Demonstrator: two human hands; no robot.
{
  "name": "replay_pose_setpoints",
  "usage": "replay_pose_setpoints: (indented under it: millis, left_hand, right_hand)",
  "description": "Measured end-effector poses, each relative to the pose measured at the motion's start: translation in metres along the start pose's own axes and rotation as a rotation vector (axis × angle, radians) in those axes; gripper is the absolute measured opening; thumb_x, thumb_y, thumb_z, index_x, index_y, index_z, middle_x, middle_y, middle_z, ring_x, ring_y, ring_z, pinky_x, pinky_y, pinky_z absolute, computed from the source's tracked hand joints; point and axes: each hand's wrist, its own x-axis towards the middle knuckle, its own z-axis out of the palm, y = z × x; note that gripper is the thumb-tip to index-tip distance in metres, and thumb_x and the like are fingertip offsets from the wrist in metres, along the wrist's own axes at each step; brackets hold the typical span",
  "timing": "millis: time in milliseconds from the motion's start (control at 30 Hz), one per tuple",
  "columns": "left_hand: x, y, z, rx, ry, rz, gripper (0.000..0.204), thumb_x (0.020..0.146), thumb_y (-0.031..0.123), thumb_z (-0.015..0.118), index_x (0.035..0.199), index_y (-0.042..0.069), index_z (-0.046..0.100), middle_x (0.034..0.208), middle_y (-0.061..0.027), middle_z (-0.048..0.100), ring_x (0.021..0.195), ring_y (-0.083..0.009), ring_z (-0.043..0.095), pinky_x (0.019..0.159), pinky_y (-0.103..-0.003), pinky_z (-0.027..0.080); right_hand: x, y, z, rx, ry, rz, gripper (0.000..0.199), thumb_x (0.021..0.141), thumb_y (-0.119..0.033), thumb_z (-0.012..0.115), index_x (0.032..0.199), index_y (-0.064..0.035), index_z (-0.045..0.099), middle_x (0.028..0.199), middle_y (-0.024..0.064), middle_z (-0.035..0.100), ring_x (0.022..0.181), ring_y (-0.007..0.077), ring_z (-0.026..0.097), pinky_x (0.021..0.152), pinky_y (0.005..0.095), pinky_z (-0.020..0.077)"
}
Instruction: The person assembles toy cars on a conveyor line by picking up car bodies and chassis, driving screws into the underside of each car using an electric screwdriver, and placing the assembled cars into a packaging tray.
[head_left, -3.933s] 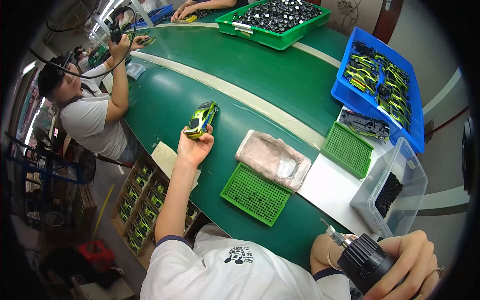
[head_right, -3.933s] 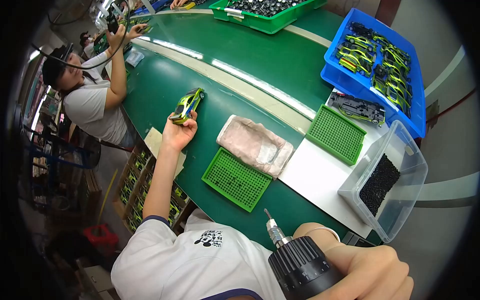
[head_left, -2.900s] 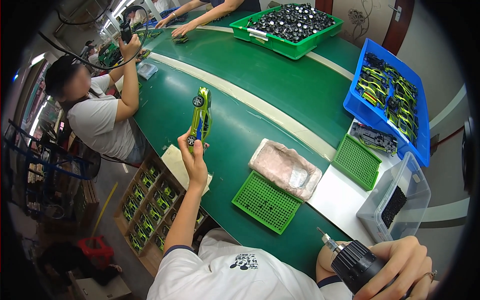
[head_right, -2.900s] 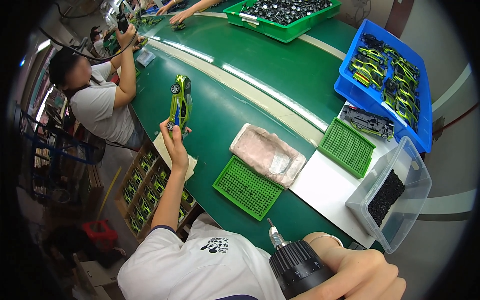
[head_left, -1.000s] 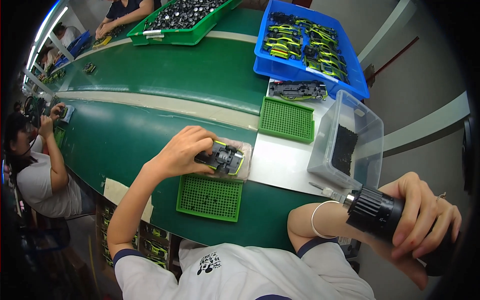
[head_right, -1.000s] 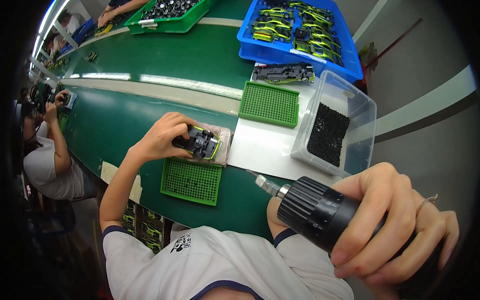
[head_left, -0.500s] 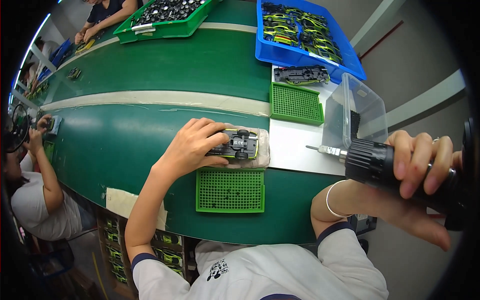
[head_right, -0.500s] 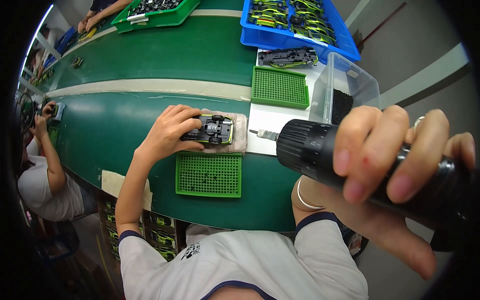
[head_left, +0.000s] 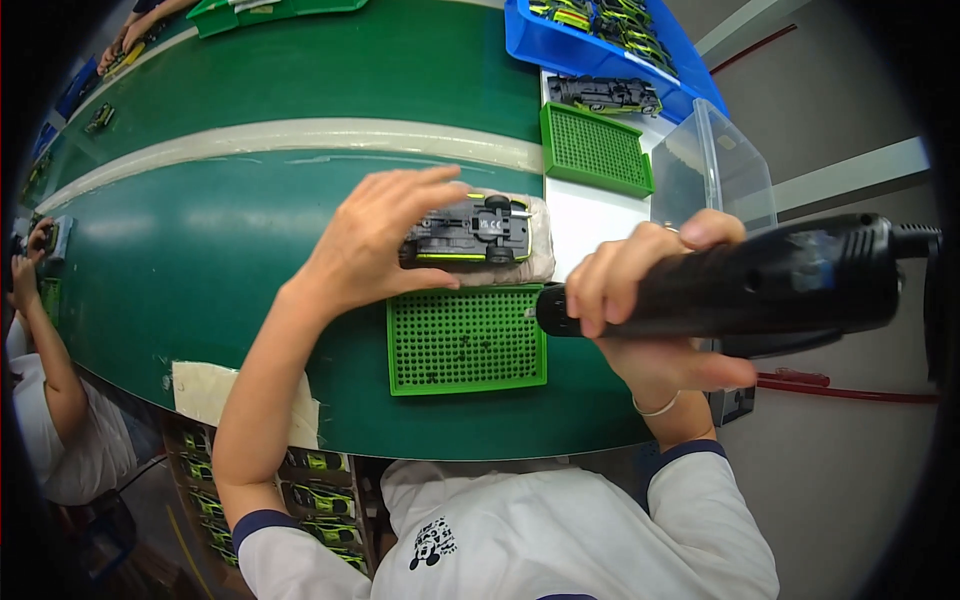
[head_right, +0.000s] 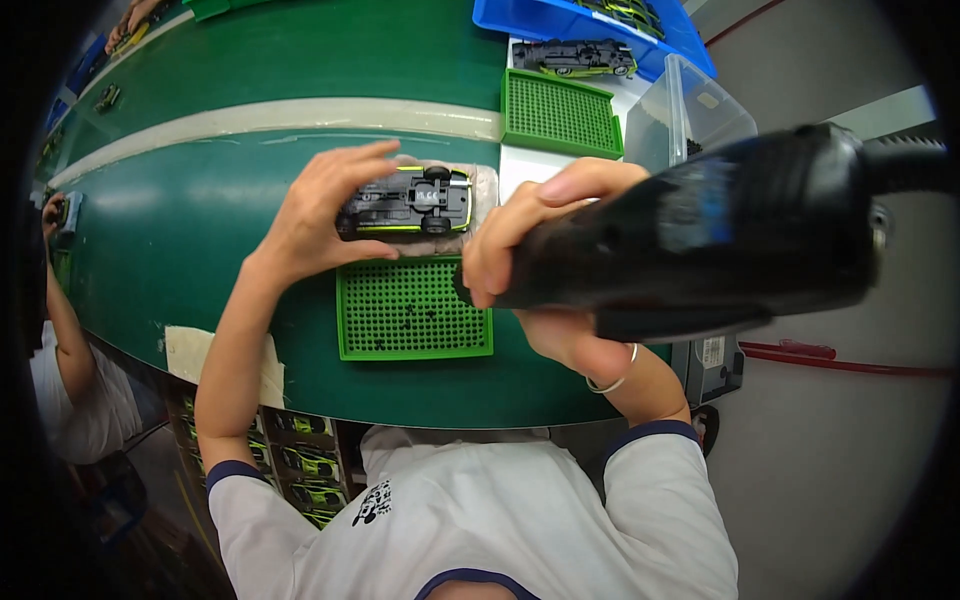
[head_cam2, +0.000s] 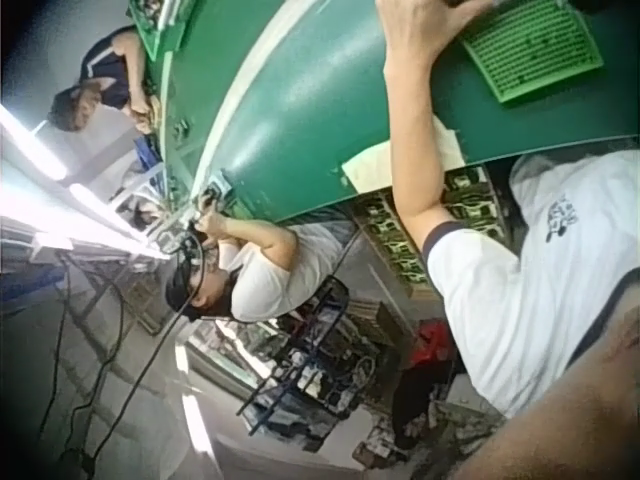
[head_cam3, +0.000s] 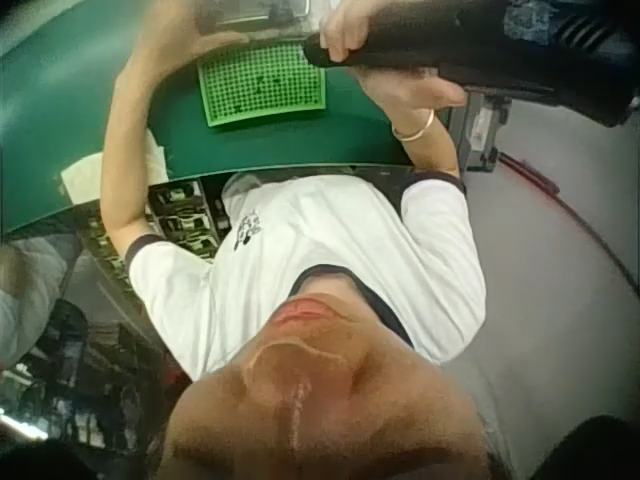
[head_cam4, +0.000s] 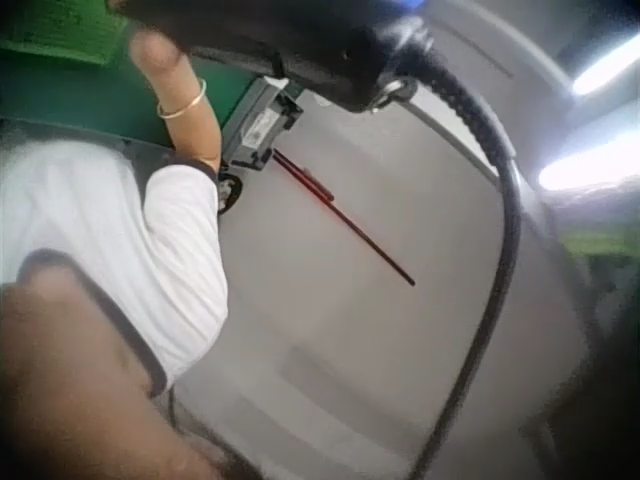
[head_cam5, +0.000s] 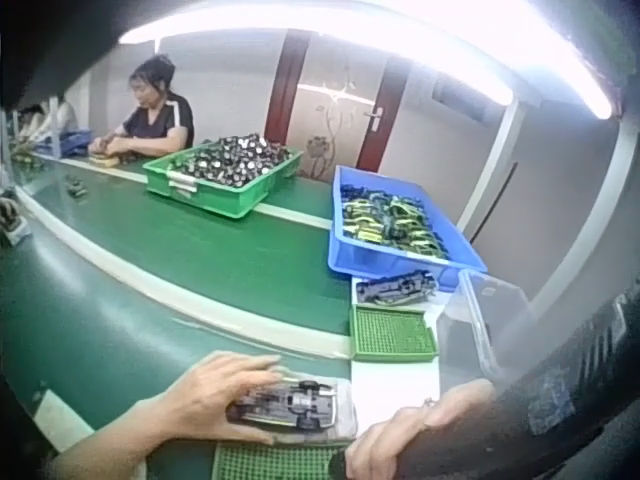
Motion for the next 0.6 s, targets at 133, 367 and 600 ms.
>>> replay_pose_setpoints:
  millis: [133, 367, 600]
  left_hand:
    - [-0.008, -0.017, -0.001, -0.423, -0.077, -0.238, 0.099, 0.046, 0.029, 0.081, 0.128, 0.007, 0.031, 0.117, -0.0114, 0.048, 0.109, -0.0229, 0.045, 0.095, -0.036, 0.033]
    - [-0.012, -0.023, -0.005, -0.672, -0.185, -0.409, 0.102, 0.043, 0.029, 0.082, 0.129, 0.01, 0.03, 0.118, -0.0111, 0.046, 0.112, -0.0232, 0.043, 0.097, -0.036, 0.031]
    - [-0.017, -0.036, -0.008, -0.699, -0.236, -0.382, 0.096, 0.044, 0.025, 0.081, 0.126, 0.004, 0.035, 0.12, -0.0099, 0.045, 0.114, -0.0209, 0.04, 0.1, -0.033, 0.028]
  right_hand:
    - [-0.006, 0.015, -0.005, -0.073, -0.152, 0.128, 0.08, 0.056, -0.073, 0.048, 0.105, -0.0124, 0.029, 0.059, 0.0061, 0.045, 0.047, 0.0169, 0.048, 0.048, 0.029, 0.0432]
    - [-0.009, 0.017, -0.004, -0.059, -0.174, 0.14, 0.079, 0.055, -0.071, 0.051, 0.103, -0.0122, 0.029, 0.059, 0.0059, 0.046, 0.047, 0.0173, 0.049, 0.048, 0.0289, 0.0436]
    - [-0.006, 0.017, 0.0, -0.045, -0.191, 0.117, 0.077, 0.054, -0.068, 0.054, 0.101, -0.0121, 0.03, 0.059, 0.0057, 0.047, 0.047, 0.0177, 0.05, 0.047, 0.0289, 0.044]
